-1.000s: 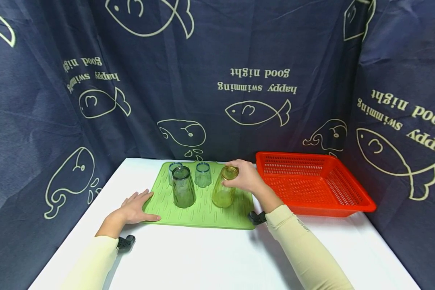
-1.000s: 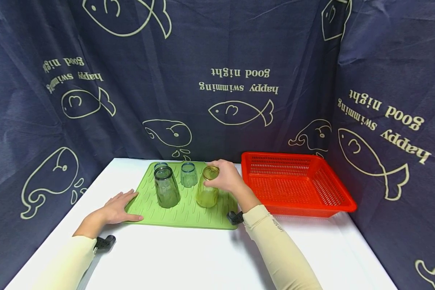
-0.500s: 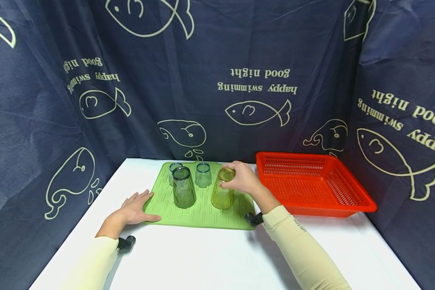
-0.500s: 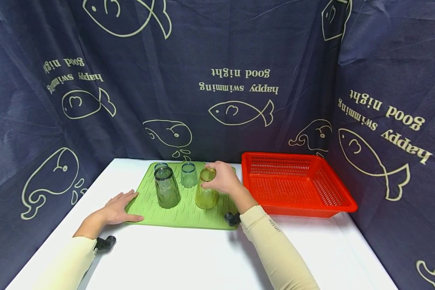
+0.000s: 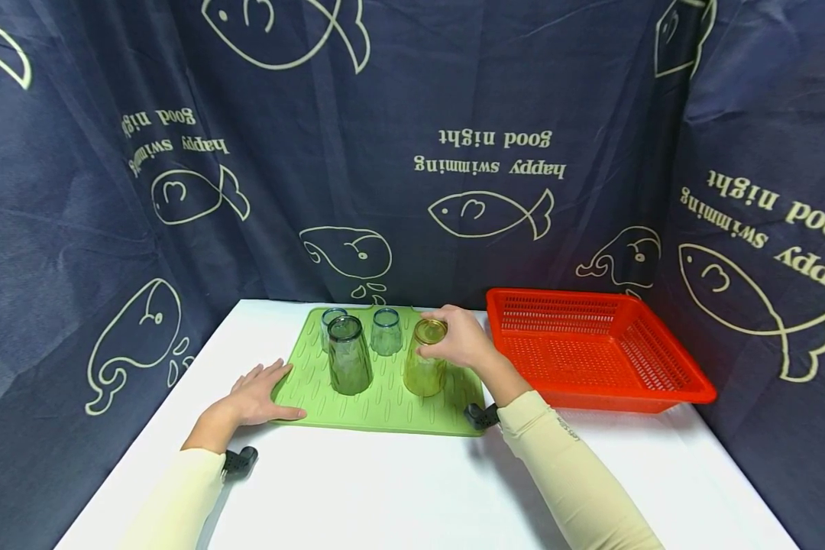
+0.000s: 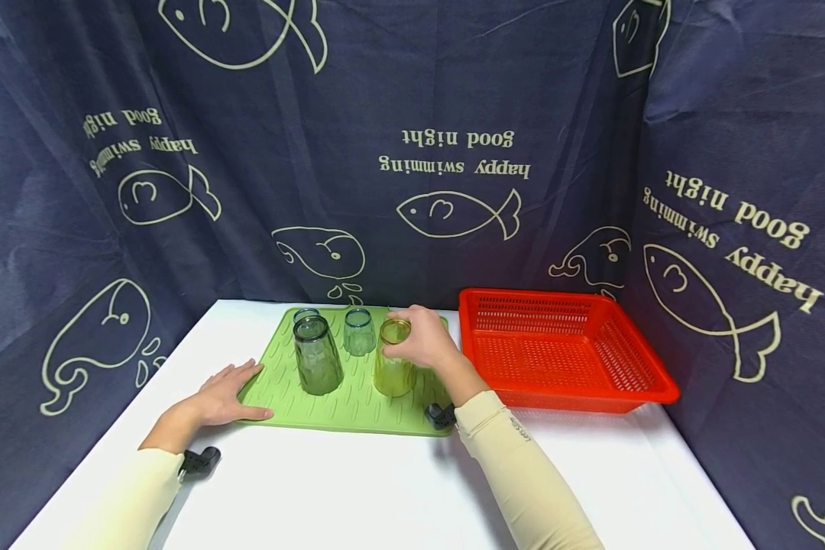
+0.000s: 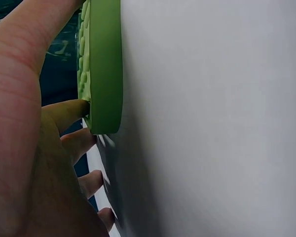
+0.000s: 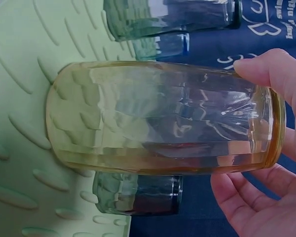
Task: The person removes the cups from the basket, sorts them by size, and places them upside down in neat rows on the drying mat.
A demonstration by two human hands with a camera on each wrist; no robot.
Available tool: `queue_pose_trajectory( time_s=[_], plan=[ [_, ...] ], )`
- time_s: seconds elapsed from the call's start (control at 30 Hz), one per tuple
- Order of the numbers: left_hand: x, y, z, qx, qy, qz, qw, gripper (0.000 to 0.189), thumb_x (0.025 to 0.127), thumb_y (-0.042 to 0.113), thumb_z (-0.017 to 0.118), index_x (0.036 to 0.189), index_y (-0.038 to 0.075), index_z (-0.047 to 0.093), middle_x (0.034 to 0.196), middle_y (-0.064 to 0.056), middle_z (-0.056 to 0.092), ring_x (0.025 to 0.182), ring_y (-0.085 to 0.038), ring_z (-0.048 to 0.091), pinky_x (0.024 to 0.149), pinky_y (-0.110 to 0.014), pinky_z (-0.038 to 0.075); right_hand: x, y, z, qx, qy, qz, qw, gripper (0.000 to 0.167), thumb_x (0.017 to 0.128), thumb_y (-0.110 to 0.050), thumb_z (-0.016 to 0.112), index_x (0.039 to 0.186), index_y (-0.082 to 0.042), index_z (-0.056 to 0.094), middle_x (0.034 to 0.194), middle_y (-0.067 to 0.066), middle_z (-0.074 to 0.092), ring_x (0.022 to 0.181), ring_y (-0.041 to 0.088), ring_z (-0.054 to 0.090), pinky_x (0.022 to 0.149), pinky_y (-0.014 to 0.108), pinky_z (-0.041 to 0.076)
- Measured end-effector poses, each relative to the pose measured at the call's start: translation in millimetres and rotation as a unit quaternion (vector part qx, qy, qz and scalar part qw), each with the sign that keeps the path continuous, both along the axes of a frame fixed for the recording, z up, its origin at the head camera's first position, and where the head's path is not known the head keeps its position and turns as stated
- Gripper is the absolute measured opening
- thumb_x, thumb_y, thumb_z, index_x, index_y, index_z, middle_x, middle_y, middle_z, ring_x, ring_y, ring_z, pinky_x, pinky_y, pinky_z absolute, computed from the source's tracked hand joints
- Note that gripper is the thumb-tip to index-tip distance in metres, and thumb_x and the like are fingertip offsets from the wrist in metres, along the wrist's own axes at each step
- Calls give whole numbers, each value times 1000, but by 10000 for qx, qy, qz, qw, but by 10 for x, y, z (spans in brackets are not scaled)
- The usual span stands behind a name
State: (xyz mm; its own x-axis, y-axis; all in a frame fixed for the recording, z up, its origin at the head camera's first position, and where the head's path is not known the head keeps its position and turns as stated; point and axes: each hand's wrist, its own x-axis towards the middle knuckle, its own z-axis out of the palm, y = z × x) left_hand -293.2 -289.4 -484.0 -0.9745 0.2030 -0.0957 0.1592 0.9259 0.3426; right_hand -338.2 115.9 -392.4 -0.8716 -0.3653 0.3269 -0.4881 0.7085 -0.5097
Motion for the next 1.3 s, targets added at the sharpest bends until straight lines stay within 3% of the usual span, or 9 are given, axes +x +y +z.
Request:
queue_pose_trajectory(
  time_s=[0.3, 0.47, 0.63, 0.9, 1.07, 1.3],
  plan=[
    [12, 3, 3, -8, 16, -1, 10000, 116, 74, 70, 78, 157, 2, 36, 164, -28, 28, 149, -60, 19, 118, -77, 16, 12, -18, -33, -119, 26, -63, 9999, 67, 70, -29, 92, 130, -9, 70, 114, 10, 73, 96, 24, 66, 85, 37, 57],
    [20, 1, 3, 68, 55, -10, 10000, 116, 73, 68, 80, 157, 1, 36, 164, -28, 28, 149, -60, 19, 117, -78, 15, 27, -18, -114, -585, -186, -332, 9976, 66, 70, -32, 94, 126, -8, 70, 107, 7, 75, 93, 22, 68, 83, 36, 57],
    [10, -5, -15, 86, 83, -10, 9999, 116, 73, 68, 80, 157, 2, 36, 164, -28, 29, 149, -60, 19, 117, -77, 15, 49, -15, -235, -1392, -536, -582, 9871, 65, 70, -32, 96, 126, -12, 69, 110, 5, 75, 96, 21, 67, 84, 34, 56],
    [8, -4, -19, 85, 57, 3, 9999, 116, 73, 68, 80, 157, 1, 36, 164, -28, 28, 149, -60, 19, 118, -77, 14, 73, -22, -392, -2424, -776, -598, 9652, 68, 71, -25, 95, 130, -10, 67, 119, 7, 74, 100, 20, 70, 88, 31, 57],
    [7, 3, 7, 89, -10, 24, 10000, 116, 73, 68, 80, 157, 1, 35, 165, -28, 27, 150, -59, 17, 119, -76, 13, 91, -28, -437, -2760, -889, -588, 9552, 68, 72, -23, 95, 132, -9, 66, 120, 9, 74, 99, 19, 69, 87, 27, 55],
    [5, 9, 19, 84, -75, 41, 9999, 117, 73, 68, 80, 157, 1, 34, 165, -28, 26, 150, -60, 17, 119, -76, 13, 106, -34, -463, -2884, -841, -591, 9520, 65, 72, -23, 95, 131, -12, 67, 119, 9, 75, 99, 19, 70, 88, 28, 56]
  ],
)
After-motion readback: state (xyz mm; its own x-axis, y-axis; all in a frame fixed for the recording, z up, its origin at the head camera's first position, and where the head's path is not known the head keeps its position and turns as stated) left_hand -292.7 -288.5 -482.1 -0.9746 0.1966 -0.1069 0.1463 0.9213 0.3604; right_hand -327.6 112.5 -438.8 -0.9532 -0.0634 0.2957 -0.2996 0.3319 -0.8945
